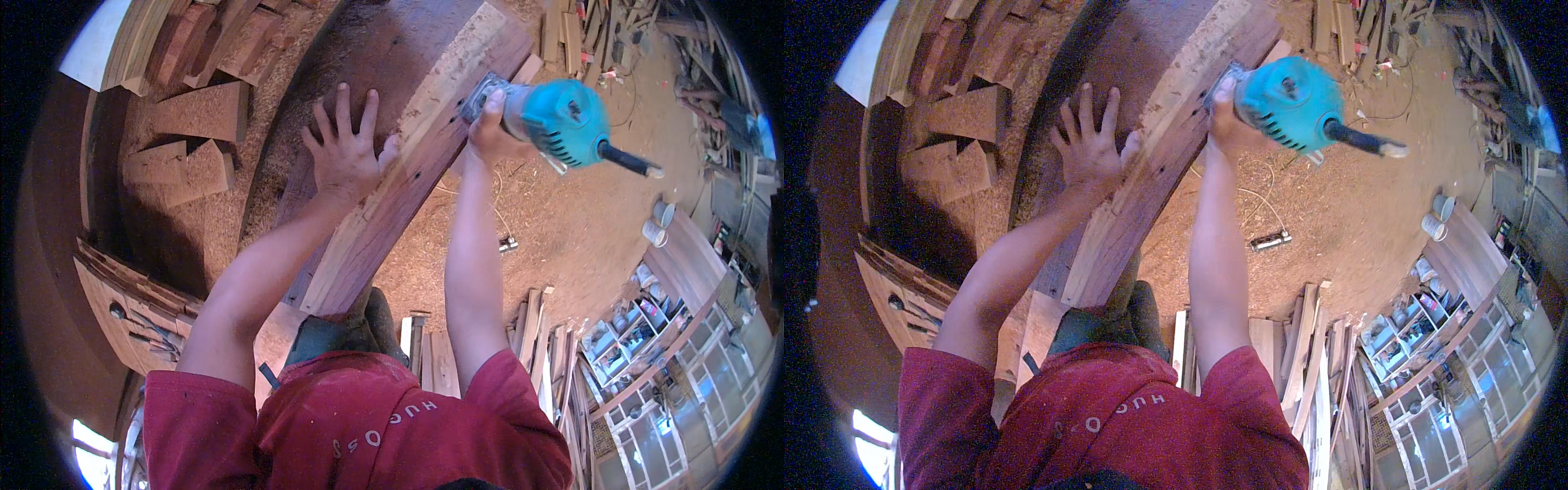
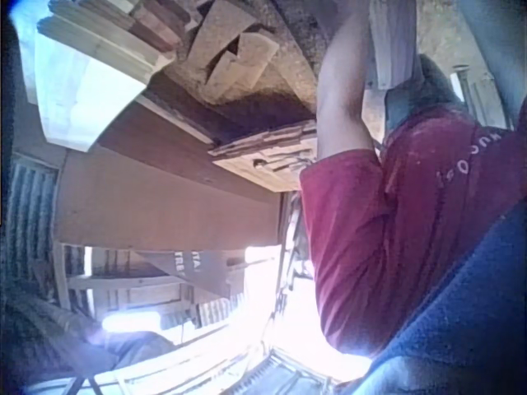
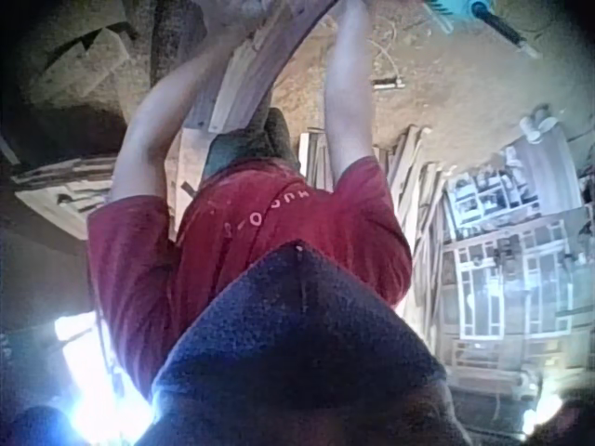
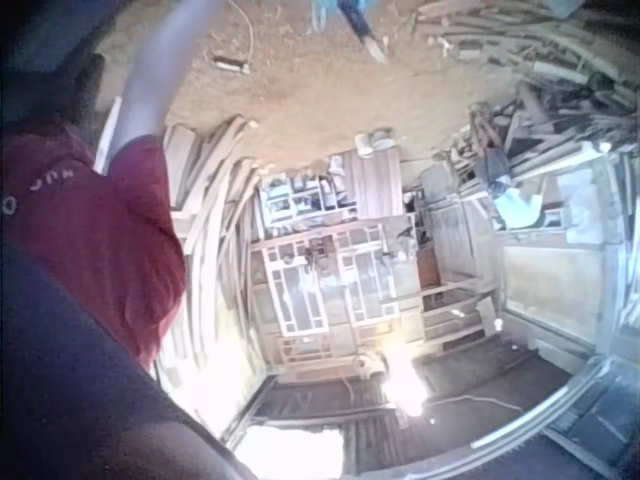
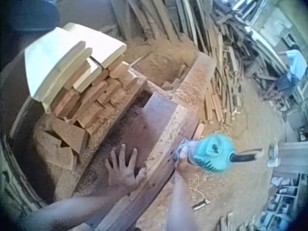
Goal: The person uses a power router to round the edges of two different wooden boards, holding the tool with both hands and moving it along the grain while holding the boards steady on a workbench.
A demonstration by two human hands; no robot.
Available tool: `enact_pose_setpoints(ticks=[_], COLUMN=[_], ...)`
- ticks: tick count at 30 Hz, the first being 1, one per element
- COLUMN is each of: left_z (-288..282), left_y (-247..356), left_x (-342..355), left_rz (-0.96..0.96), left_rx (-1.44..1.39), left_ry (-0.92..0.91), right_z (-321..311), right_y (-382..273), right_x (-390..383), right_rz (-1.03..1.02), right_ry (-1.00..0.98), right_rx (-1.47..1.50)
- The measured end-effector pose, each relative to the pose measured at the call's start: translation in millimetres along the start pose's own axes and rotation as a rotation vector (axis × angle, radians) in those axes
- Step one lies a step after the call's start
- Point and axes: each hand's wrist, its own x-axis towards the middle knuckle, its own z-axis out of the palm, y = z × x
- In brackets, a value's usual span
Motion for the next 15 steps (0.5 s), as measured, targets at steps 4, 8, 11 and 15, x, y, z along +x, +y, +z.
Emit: enact_pose_setpoints(ticks=[4, 8, 11, 15], left_z=[0.0, -1.5, -2.5, -2.3], left_y=[-1.3, -1.7, -1.4, -0.8], left_x=[0.7, 1.0, 1.2, 1.6], left_rz=[-0.009, -0.011, -0.017, -0.017], left_rx=[-0.001, -0.013, -0.022, -0.016], left_ry=[-0.032, -0.037, -0.053, -0.044], right_z=[16.1, 24.3, 31.2, 39.2], right_y=[10.0, 24.6, 34.1, 47.2], right_x=[22.8, 44.7, 54.1, 66.0], right_rz=[-0.049, -0.160, -0.223, -0.236], right_ry=[-0.005, -0.029, 0.019, 0.072], right_rx=[0.062, 0.053, 0.002, -0.007])
